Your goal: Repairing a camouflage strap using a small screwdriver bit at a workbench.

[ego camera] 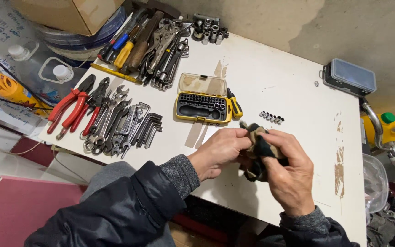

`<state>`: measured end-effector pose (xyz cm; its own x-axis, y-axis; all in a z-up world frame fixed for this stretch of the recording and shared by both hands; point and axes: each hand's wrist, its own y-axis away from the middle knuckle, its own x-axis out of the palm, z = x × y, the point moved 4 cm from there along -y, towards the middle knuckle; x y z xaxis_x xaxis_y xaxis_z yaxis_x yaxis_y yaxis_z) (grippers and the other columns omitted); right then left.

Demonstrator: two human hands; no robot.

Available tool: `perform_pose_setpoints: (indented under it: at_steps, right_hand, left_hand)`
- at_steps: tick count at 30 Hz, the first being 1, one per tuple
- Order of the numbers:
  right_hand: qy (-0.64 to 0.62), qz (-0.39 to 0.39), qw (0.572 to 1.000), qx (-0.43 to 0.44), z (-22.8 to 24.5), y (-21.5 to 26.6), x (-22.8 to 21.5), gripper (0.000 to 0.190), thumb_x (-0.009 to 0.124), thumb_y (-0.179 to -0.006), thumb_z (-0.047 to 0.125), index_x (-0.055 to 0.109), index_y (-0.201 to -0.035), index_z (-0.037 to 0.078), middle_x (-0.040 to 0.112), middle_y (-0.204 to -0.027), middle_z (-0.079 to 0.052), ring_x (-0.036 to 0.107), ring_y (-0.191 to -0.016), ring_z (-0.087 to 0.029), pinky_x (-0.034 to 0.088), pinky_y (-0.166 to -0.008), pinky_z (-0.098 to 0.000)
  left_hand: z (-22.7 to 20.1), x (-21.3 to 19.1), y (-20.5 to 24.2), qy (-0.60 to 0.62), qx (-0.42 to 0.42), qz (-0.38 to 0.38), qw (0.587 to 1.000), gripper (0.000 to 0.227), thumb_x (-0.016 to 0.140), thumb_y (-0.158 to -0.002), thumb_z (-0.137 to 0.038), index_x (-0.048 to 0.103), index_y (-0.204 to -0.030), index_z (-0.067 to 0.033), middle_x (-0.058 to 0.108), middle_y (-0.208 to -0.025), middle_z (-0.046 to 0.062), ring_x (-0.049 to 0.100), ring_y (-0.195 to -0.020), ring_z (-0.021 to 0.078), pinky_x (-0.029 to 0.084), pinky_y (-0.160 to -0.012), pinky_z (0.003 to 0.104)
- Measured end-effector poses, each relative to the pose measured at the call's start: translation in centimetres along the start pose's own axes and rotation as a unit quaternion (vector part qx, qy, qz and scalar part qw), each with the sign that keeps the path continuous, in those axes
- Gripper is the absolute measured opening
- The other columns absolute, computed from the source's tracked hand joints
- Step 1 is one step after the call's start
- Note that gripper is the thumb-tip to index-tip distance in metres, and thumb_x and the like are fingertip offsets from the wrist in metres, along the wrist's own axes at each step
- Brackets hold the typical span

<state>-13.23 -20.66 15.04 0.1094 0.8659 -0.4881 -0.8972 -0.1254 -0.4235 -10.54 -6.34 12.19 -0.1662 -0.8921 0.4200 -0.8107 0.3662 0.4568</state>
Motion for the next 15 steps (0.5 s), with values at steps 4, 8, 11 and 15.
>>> perform_pose_setpoints:
  at_steps: [4,8,11,15]
  right_hand:
    - [-0.189,-0.059,0.953,0.231,0.2,-0.4,0.0,0.021,0.069,-0.092,0.013,0.072,-0.111,0.004,0.067,-0.079,-0.008,0.061,-0.061,-0.015,0.066,-0.046,-0.0401]
    - [-0.162,-0.106,0.951,0.241,-0.3,-0.7,-0.6,0.026,0.059,-0.094,0.008,0.063,-0.12,0.004,0.07,-0.107,-0.011,0.067,-0.088,-0.018,0.061,-0.072,-0.0323]
    - [-0.163,-0.052,0.967,0.191,0.7,-0.8,-0.8,0.032,0.053,-0.094,0.009,0.063,-0.124,0.005,0.068,-0.116,-0.012,0.065,-0.1,-0.022,0.06,-0.082,-0.0351]
    - [0.0,0.023,0.999,-0.037,1.1,-0.2,0.5,0.027,0.06,-0.092,0.001,0.07,-0.117,0.005,0.064,-0.131,-0.017,0.061,-0.125,-0.027,0.046,-0.113,-0.0373]
  left_hand:
    - [1.7,-0.1,-1.4,0.077,0.004,0.057,0.995,0.013,0.061,-0.099,-0.01,0.068,-0.105,-0.0006,0.073,-0.088,0.014,0.07,-0.064,0.0239,0.059,-0.053,0.036]
    - [1.5,-0.3,-1.7,0.082,0.016,0.057,0.995,0.01,0.067,-0.098,-0.014,0.068,-0.098,-0.0036,0.07,-0.082,0.007,0.063,-0.064,0.0123,0.053,-0.057,0.022]
    - [1.7,-0.3,-2.5,0.104,0.036,0.054,0.992,0.012,0.066,-0.099,-0.015,0.068,-0.1,-0.0034,0.072,-0.084,0.007,0.065,-0.067,0.0136,0.051,-0.058,0.023]
    - [2.5,-0.5,-3.0,0.109,0.025,0.009,0.994,0.02,0.055,-0.092,0.006,0.071,-0.099,-0.0047,0.072,-0.085,0.008,0.063,-0.068,0.0168,0.055,-0.061,0.029]
